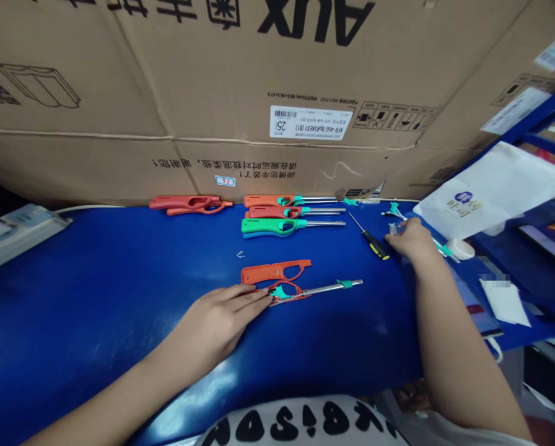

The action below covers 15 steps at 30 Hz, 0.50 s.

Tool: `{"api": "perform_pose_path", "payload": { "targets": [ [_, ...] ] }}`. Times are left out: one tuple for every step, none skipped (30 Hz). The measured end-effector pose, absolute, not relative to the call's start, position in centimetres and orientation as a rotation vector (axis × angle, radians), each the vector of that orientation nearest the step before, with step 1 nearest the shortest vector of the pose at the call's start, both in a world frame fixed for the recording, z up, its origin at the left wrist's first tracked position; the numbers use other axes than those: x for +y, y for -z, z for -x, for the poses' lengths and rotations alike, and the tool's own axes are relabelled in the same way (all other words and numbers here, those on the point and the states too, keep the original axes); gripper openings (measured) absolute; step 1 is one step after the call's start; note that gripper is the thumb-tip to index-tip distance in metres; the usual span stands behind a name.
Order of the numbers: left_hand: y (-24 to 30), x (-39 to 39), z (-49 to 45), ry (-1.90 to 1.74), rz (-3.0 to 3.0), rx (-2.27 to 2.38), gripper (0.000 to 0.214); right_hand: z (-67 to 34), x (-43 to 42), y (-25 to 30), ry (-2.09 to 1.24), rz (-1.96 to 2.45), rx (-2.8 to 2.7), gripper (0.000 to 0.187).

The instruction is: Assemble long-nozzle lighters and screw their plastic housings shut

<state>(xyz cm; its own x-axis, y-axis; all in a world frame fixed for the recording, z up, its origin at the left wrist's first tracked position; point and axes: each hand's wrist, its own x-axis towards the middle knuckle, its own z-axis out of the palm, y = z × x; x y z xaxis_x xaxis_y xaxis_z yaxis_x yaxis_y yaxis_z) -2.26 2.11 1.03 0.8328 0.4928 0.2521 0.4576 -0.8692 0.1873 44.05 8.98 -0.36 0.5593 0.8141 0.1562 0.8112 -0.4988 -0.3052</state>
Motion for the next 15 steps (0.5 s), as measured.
{"api": "perform_pose_path", "payload": {
  "targets": [
    [-1.0, 2.1, 2.2, -0.447, -2.893, 0.749, 0.042, -44.0, 8.9, 0.1, -0.037, 2.475, -1.290, 0.034],
    [-1.0, 2.1, 2.2, -0.455, -2.893, 0.744, 0.042, -43.9, 8.8, -0.2, -0.063, 2.495, -1.242, 0.032],
    [-1.0, 2.1, 2.2, -0.463, -2.893, 0.738, 0.041, -43.7, 8.7, -0.6, -0.086, 2.502, -1.203, 0.029],
    [-1.0, 2.1, 2.2, -0.477, -2.892, 0.736, 0.040, -43.4, 8.6, -1.1, -0.104, 2.486, -1.189, 0.026],
    [-1.1, 2.1, 2.1, -0.491, -2.886, 0.741, 0.039, -43.0, 8.5, -1.6, -0.116, 2.454, -1.187, 0.024],
    [-1.1, 2.0, 2.1, -0.510, -2.874, 0.748, 0.038, -42.5, 8.4, -2.1, -0.124, 2.407, -1.194, 0.022],
    [-1.2, 2.0, 2.0, -0.531, -2.852, 0.759, 0.036, -41.8, 8.3, -2.6, -0.134, 2.350, -1.209, 0.020],
    [-1.2, 1.9, 1.9, -0.549, -2.820, 0.773, 0.035, -40.9, 8.1, -3.0, -0.150, 2.278, -1.233, 0.017],
    [-1.3, 1.8, 1.8, -0.569, -2.777, 0.792, 0.033, -39.7, 8.0, -3.4, -0.183, 2.192, -1.264, 0.012],
    [-1.3, 1.7, 1.7, -0.597, -2.724, 0.814, 0.032, -38.4, 7.8, -3.5, -0.237, 2.099, -1.305, 0.008],
    [-1.4, 1.6, 1.6, -0.632, -2.662, 0.835, 0.032, -36.8, 7.6, -3.6, -0.294, 2.012, -1.345, 0.008],
    [-1.4, 1.5, 1.4, -0.678, -2.593, 0.861, 0.031, -35.0, 7.3, -3.6, -0.349, 1.933, -1.391, 0.011],
    [-1.4, 1.3, 1.3, -0.730, -2.517, 0.891, 0.031, -33.1, 6.8, -3.5, -0.419, 1.825, -1.448, 0.015],
    [-1.4, 1.2, 1.1, -0.787, -2.439, 0.920, 0.031, -31.3, 6.3, -3.3, -0.508, 1.613, -1.509, 0.016],
    [-1.3, 1.0, 0.9, -0.844, -2.359, 0.947, 0.032, -29.5, 5.6, -3.1, -0.543, 1.439, -1.572, 0.016]
  ]
}}
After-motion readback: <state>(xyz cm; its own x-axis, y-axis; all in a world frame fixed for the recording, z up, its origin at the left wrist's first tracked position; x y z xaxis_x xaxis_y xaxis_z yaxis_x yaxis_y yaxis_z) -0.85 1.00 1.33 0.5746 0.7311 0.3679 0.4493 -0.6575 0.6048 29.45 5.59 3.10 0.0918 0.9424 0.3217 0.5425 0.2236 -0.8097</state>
